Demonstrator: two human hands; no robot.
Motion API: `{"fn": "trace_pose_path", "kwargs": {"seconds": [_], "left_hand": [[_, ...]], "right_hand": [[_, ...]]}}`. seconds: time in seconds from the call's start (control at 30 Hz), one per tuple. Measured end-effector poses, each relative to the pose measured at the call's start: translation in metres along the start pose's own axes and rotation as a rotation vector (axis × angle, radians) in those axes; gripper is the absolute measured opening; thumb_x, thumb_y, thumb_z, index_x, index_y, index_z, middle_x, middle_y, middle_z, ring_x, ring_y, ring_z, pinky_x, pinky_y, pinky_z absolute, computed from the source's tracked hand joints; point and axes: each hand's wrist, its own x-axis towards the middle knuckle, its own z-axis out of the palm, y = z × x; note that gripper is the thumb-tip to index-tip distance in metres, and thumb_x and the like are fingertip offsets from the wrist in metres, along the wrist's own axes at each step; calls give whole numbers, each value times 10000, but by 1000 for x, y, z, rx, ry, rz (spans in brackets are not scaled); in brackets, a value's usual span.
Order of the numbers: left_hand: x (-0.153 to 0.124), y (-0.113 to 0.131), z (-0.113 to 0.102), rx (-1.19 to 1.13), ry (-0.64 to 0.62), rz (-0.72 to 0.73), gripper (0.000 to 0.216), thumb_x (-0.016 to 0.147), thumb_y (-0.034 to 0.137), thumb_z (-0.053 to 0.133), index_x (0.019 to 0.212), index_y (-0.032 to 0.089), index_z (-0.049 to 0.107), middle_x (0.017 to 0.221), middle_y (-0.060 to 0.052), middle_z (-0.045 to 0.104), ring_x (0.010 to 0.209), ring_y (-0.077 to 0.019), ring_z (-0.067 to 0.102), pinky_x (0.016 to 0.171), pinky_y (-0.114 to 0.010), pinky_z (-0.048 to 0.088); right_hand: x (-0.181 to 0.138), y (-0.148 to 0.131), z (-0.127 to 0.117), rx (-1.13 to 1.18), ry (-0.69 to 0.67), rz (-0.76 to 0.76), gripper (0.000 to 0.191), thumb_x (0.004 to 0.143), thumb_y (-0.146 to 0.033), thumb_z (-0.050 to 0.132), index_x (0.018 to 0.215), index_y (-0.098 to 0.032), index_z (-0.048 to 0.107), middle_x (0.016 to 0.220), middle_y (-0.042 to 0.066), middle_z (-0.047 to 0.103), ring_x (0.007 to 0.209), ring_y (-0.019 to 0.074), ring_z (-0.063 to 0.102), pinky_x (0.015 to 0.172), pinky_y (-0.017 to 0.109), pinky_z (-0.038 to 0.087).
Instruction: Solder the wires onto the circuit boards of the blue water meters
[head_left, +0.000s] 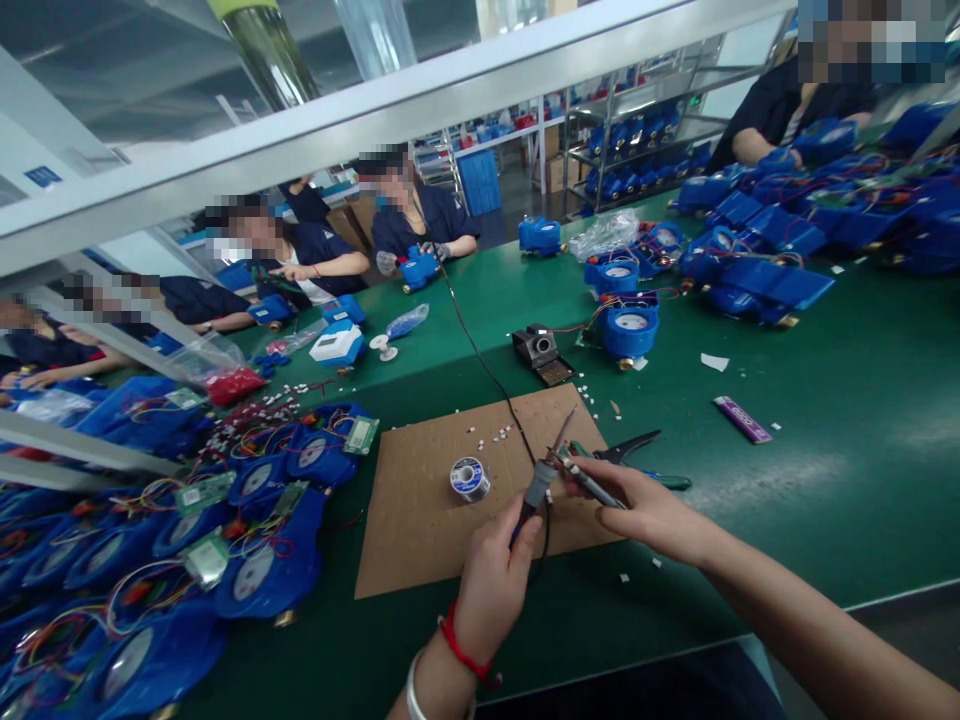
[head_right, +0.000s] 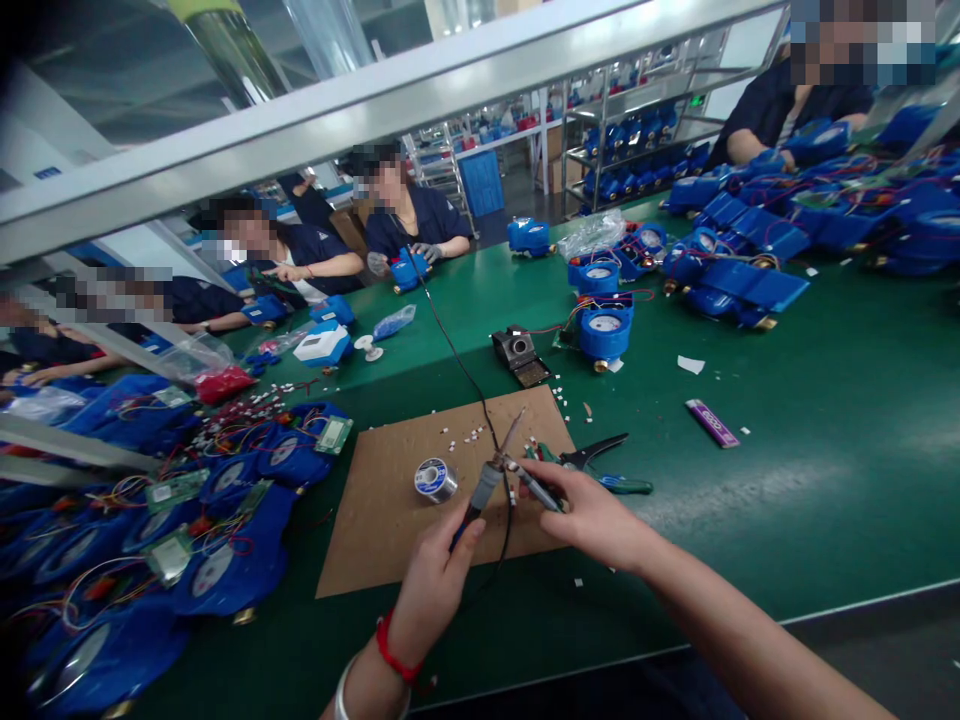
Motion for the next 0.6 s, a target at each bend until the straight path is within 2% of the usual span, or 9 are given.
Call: {"fn": "trace_pose_path", "kwargs": {"seconds": [0.07, 0.13, 0.2, 0.3, 0.37, 0.47, 0.6], "left_hand": [[1, -1, -4, -227, -99, -115, 386, 942, 428, 482, 1195, 167, 613, 720, -30, 637, 628, -145, 592, 582, -252, 496], [2, -3, -8, -555, -255, -242, 437, 918, 472, 515, 1197, 146, 593, 525, 70, 439, 380, -61, 347, 382, -176, 328], [3, -4, -9, -864, -409, -306, 450, 902, 479, 541, 1184, 131, 583, 494, 109, 339, 324, -20, 171, 323, -150, 192], [3, -3, -8, -1103, -519, -314, 393, 906, 444, 555, 1137, 129, 596, 495, 110, 334, 307, -1, 123, 310, -138, 123], [3, -2, -5, -1104, -479, -316, 369, 907, 432, 562, 1120, 133, 592, 501, 109, 339, 309, 2, 143, 317, -133, 127], [3, -2, 1, -968, -352, -304, 383, 887, 460, 585, 1089, 135, 575, 517, 106, 369, 326, 1, 195, 338, -132, 179], [5, -5, 4, -742, -291, -276, 418, 899, 496, 540, 1121, 142, 544, 540, 102, 394, 344, -12, 240, 352, -146, 210]], "right_hand": [[-1, 1, -3, -20, -18, -15, 631, 687, -124, 506, 1310, -209, 560, 1260, 65, 637, 1164, 278, 591, 1048, 481, 415], [-2, 1, -5, -41, -32, -36, 649, 679, -115, 507, 1319, -215, 554, 1264, 66, 634, 1178, 280, 582, 1056, 484, 409], [-3, 1, -7, -55, -39, -69, 680, 673, -103, 509, 1342, -224, 534, 1308, 66, 605, 1206, 276, 565, 1069, 476, 399], [-2, 2, -8, -53, -63, -110, 701, 684, -105, 512, 1373, -238, 500, 1340, 60, 582, 1228, 272, 548, 1078, 478, 388], [-2, 4, -7, -55, -47, -103, 695, 703, -128, 519, 1389, -230, 479, 1360, 68, 566, 1257, 280, 522, 1091, 496, 365], [-3, 10, -5, -73, 23, -68, 677, 726, -169, 536, 1398, -202, 463, 1438, 88, 490, 1328, 293, 445, 1128, 514, 301], [-4, 13, -4, -72, -1, -32, 651, 750, -196, 538, 1395, -191, 456, 1437, 94, 492, 1337, 290, 436, 1134, 518, 286]]}}
